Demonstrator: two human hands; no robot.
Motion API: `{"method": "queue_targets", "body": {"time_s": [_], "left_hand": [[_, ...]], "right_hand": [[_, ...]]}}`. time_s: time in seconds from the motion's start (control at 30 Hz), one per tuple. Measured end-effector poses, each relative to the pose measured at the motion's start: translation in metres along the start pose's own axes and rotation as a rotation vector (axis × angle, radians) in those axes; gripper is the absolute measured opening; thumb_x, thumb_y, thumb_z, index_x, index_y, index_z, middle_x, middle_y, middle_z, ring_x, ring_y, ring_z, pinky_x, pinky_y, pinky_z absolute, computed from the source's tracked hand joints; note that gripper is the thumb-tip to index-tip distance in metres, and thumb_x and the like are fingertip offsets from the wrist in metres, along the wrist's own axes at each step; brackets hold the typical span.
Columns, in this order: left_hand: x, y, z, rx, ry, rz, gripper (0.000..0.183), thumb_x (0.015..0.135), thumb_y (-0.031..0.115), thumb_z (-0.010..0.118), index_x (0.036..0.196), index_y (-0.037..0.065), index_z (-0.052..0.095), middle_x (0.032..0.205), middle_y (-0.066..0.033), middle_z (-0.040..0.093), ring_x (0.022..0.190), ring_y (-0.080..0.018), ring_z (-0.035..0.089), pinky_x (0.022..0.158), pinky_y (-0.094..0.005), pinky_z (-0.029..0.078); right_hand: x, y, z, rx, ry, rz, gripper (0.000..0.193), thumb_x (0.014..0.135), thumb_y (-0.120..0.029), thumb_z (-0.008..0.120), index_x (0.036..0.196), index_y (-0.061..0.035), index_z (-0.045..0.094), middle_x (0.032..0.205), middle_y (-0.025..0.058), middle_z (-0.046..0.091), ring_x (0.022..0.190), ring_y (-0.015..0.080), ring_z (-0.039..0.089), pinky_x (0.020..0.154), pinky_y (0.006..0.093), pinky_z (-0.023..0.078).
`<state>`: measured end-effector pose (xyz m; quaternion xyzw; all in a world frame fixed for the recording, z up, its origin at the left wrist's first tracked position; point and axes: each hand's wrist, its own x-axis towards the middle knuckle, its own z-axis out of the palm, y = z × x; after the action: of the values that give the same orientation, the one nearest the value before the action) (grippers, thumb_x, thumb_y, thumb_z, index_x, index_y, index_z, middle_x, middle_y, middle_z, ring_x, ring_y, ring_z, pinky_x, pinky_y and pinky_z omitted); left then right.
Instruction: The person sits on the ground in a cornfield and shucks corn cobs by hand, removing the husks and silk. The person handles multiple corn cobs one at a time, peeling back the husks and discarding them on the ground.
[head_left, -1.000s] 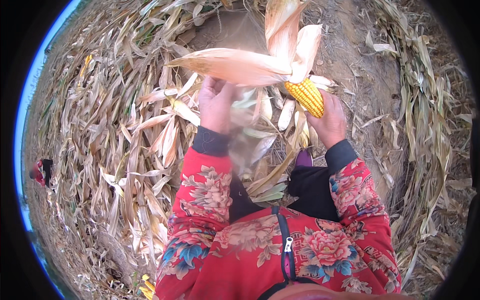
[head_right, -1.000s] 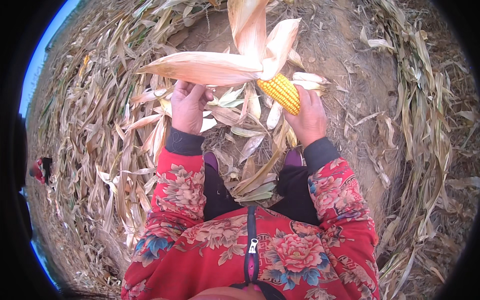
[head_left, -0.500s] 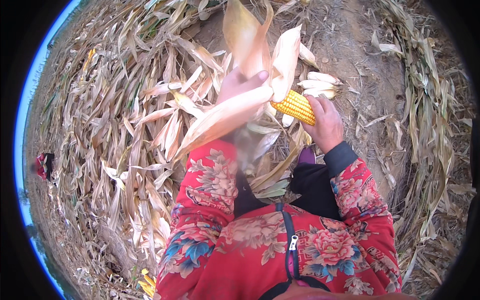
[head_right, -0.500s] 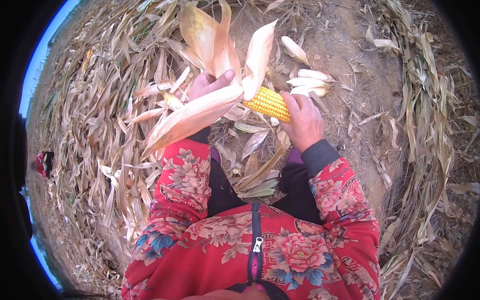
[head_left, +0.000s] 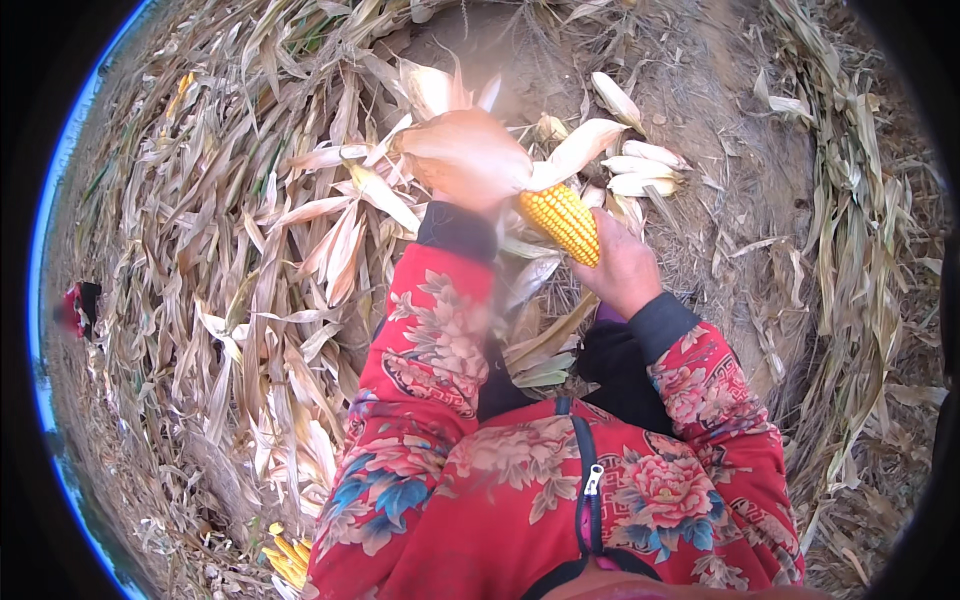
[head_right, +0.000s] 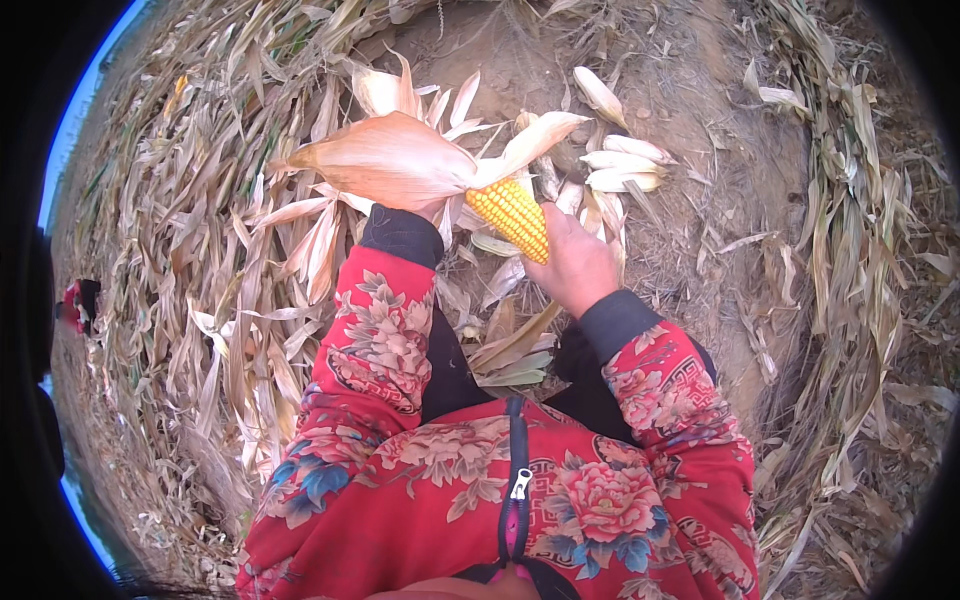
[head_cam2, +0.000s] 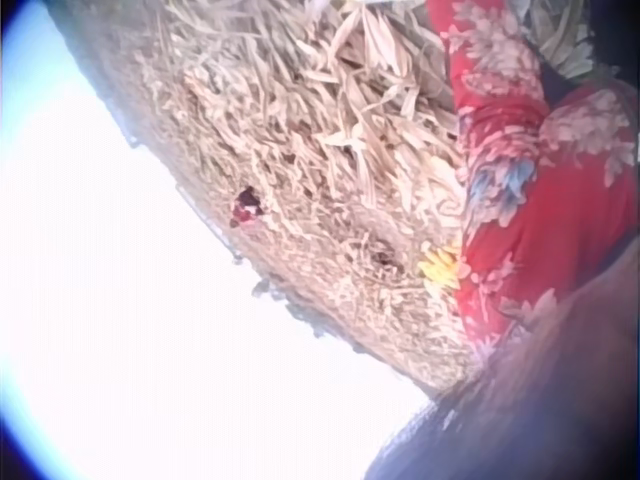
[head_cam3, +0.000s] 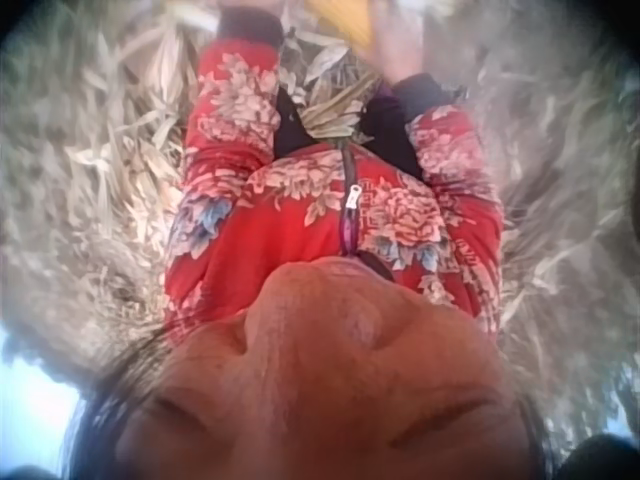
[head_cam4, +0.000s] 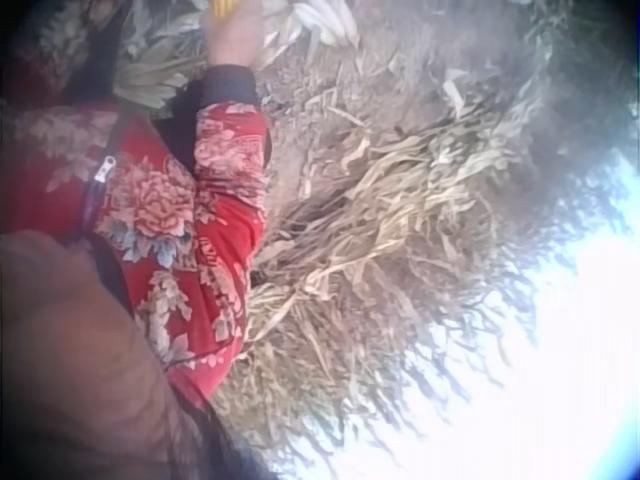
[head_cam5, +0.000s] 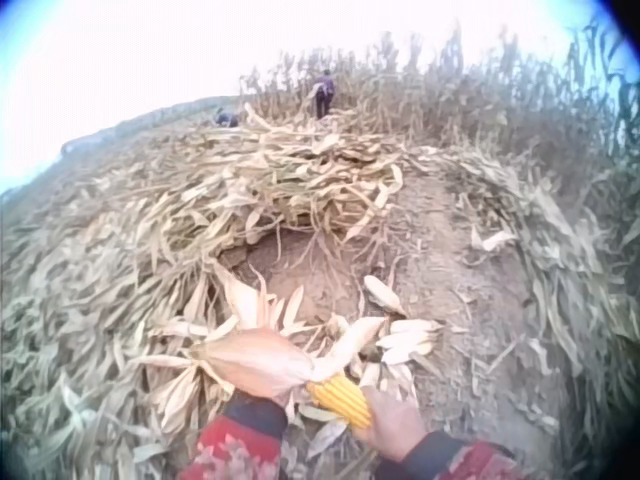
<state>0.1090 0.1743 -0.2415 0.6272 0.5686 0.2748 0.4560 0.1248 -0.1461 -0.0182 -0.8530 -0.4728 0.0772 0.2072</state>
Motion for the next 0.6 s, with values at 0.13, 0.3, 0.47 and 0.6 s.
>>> {"method": "queue_targets", "body": {"time_s": [0.13, 0.3, 0.47, 0.6], "left_hand": [[0.040, -0.038, -0.014, -0.315, 0.249, -0.311, 0.009, 0.084, 0.013, 0.061, 0.077, 0.007, 0.061, 0.072, -0.0037, 0.062, 0.064, -0.0170, 0.062, 0.055, -0.0317, 0.048], [-0.112, 0.104, -0.029, -1.005, -0.076, -0.318, 0.020, 0.093, 0.021, 0.051, 0.079, 0.007, 0.053, 0.065, -0.0019, 0.049, 0.055, -0.0153, 0.048, 0.049, -0.0312, 0.040], [-0.144, 0.168, -0.092, -1.190, 0.002, -0.427, 0.034, 0.100, 0.033, 0.044, 0.074, 0.011, 0.041, 0.057, 0.0011, 0.034, 0.044, -0.0123, 0.031, 0.042, -0.0315, 0.026], [-0.148, 0.176, -0.103, -1.292, -0.030, -0.403, 0.037, 0.103, 0.037, 0.035, 0.074, 0.015, 0.038, 0.053, 0.0045, 0.026, 0.041, -0.0116, 0.020, 0.044, -0.0313, 0.023]], "right_hand": [[0.005, -0.023, -0.002, 0.029, -0.075, -0.028, 0.060, 0.074, -0.028, 0.074, 0.123, -0.0058, 0.048, 0.098, 0.0192, 0.065, 0.088, 0.0371, 0.065, 0.074, 0.0445, 0.052], [-0.014, 0.004, 0.006, 0.171, -0.126, 0.147, 0.061, 0.074, -0.029, 0.074, 0.123, -0.0050, 0.048, 0.099, 0.0217, 0.064, 0.087, 0.0387, 0.065, 0.076, 0.0451, 0.052], [-0.014, -0.029, 0.029, 0.621, -0.272, 0.253, 0.064, 0.075, -0.035, 0.075, 0.122, -0.0012, 0.049, 0.102, 0.0225, 0.065, 0.094, 0.0363, 0.065, 0.083, 0.0405, 0.050], [-0.015, -0.040, 0.037, 0.971, -0.359, 0.325, 0.052, 0.079, -0.027, 0.074, 0.117, 0.0008, 0.050, 0.095, 0.0123, 0.064, 0.082, 0.0203, 0.064, 0.074, 0.0329, 0.051]]}}
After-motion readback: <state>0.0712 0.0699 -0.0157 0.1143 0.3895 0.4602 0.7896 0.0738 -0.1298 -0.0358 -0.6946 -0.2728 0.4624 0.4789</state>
